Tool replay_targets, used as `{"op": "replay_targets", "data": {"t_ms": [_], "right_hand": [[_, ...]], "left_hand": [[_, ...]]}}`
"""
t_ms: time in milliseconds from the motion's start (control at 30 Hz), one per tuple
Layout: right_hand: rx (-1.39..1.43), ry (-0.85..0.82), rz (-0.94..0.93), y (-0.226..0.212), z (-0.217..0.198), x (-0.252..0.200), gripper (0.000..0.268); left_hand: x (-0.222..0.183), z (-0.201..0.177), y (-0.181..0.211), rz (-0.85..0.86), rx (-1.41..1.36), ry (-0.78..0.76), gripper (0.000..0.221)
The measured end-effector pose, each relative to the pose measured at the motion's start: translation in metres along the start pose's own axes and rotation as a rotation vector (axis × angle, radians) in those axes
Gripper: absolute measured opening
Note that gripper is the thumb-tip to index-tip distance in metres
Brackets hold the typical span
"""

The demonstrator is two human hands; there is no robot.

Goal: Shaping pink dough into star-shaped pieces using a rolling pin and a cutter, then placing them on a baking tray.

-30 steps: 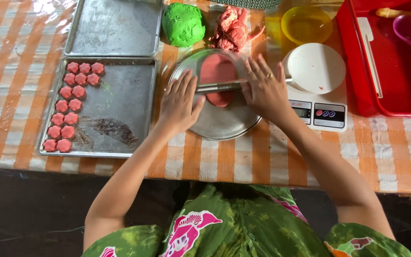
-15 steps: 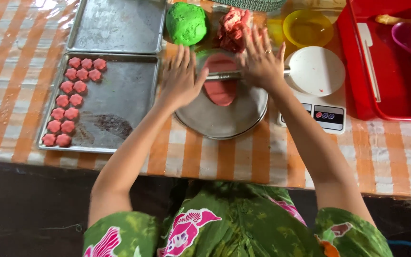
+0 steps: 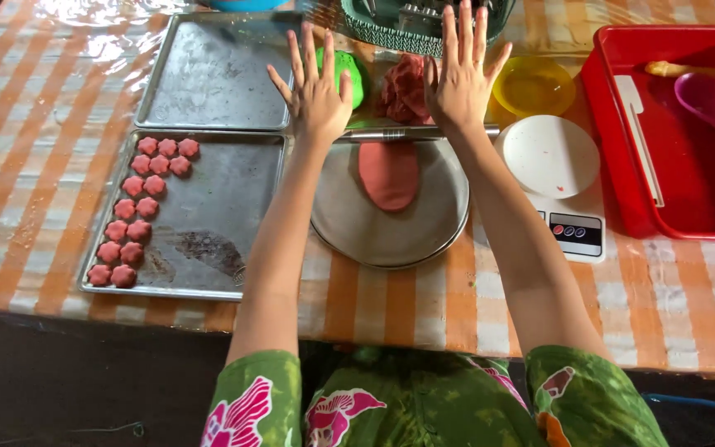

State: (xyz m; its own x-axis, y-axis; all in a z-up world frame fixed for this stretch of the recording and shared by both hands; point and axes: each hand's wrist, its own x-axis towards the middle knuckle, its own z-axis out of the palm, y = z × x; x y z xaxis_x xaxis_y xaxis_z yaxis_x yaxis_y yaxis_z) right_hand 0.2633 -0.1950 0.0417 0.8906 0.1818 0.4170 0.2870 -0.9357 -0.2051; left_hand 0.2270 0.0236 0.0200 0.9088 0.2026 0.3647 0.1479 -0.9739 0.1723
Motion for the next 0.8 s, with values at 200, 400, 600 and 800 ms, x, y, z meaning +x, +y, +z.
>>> {"op": "replay_targets", "data": {"t_ms": [200,400,600,800], "right_hand": [[-0.033,-0.023,-0.028,0.0,0.005,0.02,0.061],[-0.009,0.006,-0.043,0.006,0.015,0.025,0.059],[0.112,-0.109,0.014,0.013,0.02,0.004,0.064],[0.112,-0.241,0.115,0.018,0.019,-0.023,0.067]], "left_hand": [[0.024,0.039,-0.008,-0.068,0.064,0.15,0.059],[0.028,0.054,-0.015,-0.056,0.043,0.142,0.056],[-0.012,0.017,-0.01,0.071,-0.041,-0.043,0.065],[-0.052,-0.011,-0.008,0.199,-0.156,-0.273,0.069]]}}
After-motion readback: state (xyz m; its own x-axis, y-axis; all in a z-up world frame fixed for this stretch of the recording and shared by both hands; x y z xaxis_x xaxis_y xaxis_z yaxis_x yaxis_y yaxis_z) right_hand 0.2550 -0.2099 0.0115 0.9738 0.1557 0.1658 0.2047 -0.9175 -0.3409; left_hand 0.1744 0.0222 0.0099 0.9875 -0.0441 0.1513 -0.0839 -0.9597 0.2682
